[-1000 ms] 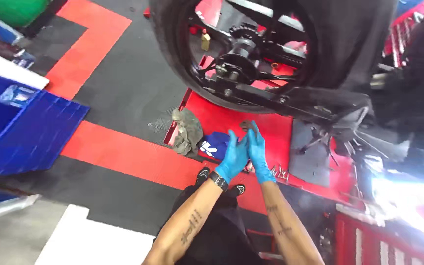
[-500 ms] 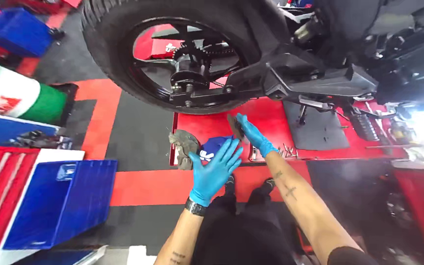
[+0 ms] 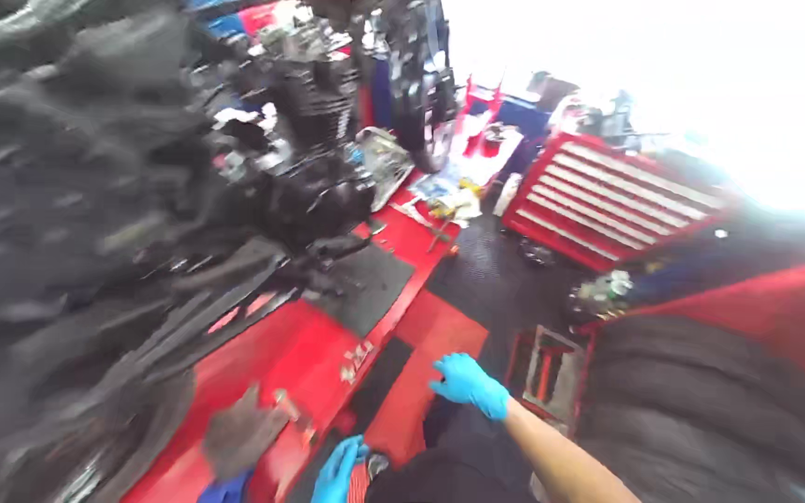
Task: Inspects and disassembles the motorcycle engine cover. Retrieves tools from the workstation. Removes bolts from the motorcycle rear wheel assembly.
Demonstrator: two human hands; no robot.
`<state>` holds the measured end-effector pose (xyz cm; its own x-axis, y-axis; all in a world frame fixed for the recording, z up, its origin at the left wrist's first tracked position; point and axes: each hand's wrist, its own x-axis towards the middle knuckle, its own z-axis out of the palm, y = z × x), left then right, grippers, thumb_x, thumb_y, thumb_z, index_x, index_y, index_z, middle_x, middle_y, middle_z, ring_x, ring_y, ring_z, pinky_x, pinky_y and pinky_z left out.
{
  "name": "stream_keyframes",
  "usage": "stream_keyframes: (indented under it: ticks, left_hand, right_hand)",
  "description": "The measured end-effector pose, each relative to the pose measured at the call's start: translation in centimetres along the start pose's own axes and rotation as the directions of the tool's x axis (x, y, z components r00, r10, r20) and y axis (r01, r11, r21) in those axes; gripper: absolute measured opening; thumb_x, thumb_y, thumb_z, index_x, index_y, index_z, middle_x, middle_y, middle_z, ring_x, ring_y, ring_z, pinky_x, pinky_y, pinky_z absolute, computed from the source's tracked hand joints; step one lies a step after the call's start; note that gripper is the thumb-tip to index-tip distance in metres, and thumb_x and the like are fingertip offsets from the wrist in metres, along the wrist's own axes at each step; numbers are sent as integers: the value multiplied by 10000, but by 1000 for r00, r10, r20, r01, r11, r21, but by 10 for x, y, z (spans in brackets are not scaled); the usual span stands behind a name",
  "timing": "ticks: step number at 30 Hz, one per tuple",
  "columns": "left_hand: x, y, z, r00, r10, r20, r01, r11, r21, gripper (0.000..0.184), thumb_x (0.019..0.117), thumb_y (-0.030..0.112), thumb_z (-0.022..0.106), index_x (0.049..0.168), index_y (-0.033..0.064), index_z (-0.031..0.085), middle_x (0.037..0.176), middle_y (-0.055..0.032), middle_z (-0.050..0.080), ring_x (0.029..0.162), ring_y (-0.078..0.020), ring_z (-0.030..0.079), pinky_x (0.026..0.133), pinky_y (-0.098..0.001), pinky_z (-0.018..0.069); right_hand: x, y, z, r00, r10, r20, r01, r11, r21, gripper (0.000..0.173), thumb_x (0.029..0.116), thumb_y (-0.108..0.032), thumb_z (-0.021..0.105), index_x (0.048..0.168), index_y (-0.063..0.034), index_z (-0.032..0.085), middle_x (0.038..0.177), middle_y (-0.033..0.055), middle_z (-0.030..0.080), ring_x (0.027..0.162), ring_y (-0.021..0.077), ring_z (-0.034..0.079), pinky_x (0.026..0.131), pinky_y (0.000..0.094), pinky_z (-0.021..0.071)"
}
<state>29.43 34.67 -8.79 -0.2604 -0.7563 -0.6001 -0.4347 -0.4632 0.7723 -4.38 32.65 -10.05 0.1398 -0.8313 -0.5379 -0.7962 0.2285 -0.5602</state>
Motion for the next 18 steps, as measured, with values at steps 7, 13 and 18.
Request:
stream_keyframes:
  ticks: [7, 13, 18]
  left_hand:
    - [122, 140, 126, 942, 65, 330, -179, 928, 328, 435, 1101, 322, 422, 1324, 22, 646, 1206, -136, 723, 1135, -242, 689, 1060, -471, 515]
    - [210, 237, 222, 864, 52, 502, -314, 834, 454, 459, 1095, 374, 431, 1322, 42, 652, 1227, -132, 719, 1179, -253, 672, 1090, -490, 487]
    - [272, 296, 292, 804, -3, 595, -385, 760, 524, 461, 1094, 374, 436, 1314, 32, 654, 1213, -141, 722, 1160, -259, 681, 1079, -496, 495]
  right_hand:
    - [-133, 232, -47, 783, 614, -100, -574, 775, 263, 517, 978, -542, 545, 1292, -162, 702, 1226, 149, 709, 1179, 350, 649, 993, 613, 482]
    - [-186, 300, -55, 633, 770, -84, -546, 521, 656, 484, 999, -515, 571, 1330, -183, 692, 1250, 113, 716, 1187, 288, 664, 1042, 566, 489]
    - [-155, 353, -64, 660, 751, -23, -489, 453, 745, 513, 995, -509, 574, 1361, -164, 671, 1295, 124, 698, 1238, 297, 639, 1077, 579, 461]
